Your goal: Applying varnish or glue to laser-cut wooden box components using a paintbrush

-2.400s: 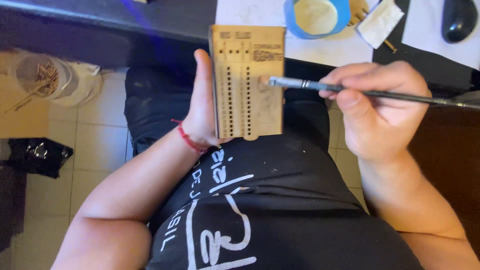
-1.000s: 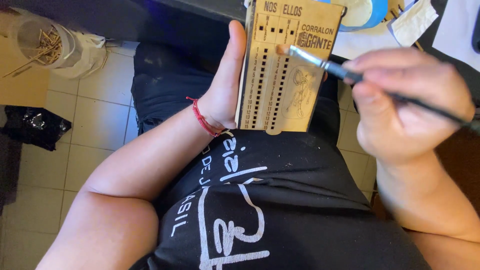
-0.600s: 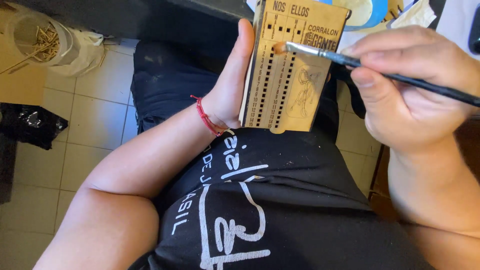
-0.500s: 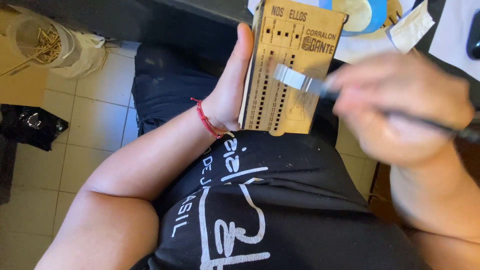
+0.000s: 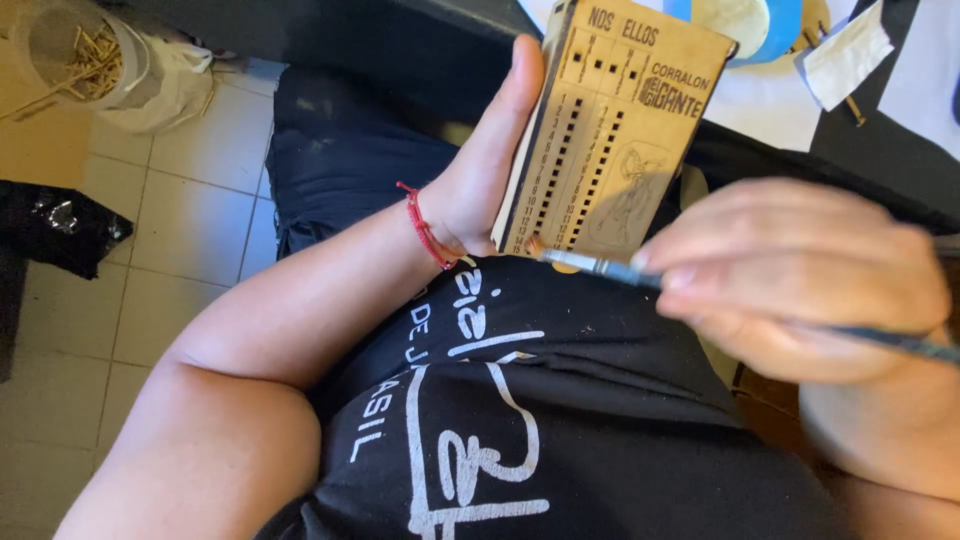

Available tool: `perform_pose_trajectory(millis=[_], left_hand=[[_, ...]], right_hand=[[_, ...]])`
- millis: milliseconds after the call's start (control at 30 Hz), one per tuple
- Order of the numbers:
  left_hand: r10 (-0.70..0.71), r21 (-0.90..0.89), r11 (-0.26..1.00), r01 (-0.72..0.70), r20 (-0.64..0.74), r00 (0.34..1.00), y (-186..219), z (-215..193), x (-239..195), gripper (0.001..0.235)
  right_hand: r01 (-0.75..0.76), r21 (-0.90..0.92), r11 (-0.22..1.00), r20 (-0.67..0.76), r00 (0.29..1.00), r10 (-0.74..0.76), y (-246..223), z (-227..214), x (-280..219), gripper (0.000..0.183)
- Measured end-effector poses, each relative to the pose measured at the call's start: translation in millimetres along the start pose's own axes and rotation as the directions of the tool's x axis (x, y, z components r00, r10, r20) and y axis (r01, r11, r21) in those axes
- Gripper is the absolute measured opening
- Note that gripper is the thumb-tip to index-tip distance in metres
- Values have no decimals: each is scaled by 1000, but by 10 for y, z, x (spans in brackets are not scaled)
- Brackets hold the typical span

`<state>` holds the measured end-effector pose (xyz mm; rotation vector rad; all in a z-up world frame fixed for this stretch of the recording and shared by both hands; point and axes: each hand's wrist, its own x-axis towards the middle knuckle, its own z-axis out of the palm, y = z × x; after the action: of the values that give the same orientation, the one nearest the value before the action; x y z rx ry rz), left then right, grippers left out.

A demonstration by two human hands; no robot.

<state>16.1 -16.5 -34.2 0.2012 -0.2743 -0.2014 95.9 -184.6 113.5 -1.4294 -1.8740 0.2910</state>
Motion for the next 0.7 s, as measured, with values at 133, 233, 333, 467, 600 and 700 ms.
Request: perform_pose_trajectory(millis=[133, 233, 333, 467, 600, 700], left_hand=[[68, 209, 975, -70, 21, 997, 19, 46, 26, 84], [6, 168, 986, -3, -20, 1000, 15, 98, 24, 89], [-56, -6, 998, 56, -2, 998, 2, 119, -9, 94], [-36, 114, 993, 33, 21, 999, -4, 72, -7, 86], [-104, 120, 987, 103, 1, 995, -26, 70, -32, 91], [-108, 213, 972, 98, 35, 994, 1, 149, -28, 92]], right_hand=[[6, -182, 983, -107, 994, -26, 313, -165, -299, 14], [-40, -227, 973, -74, 997, 24, 75, -109, -70, 15], [-63, -106, 992, 41, 997, 68, -76, -51, 116, 14], [10, -280, 960, -137, 989, -50, 319, -300, -119, 12], [57, -334, 941, -185, 975, -125, 299, -306, -67, 8], [17, -357, 934, -117, 991, -63, 269, -421, -300, 14]])
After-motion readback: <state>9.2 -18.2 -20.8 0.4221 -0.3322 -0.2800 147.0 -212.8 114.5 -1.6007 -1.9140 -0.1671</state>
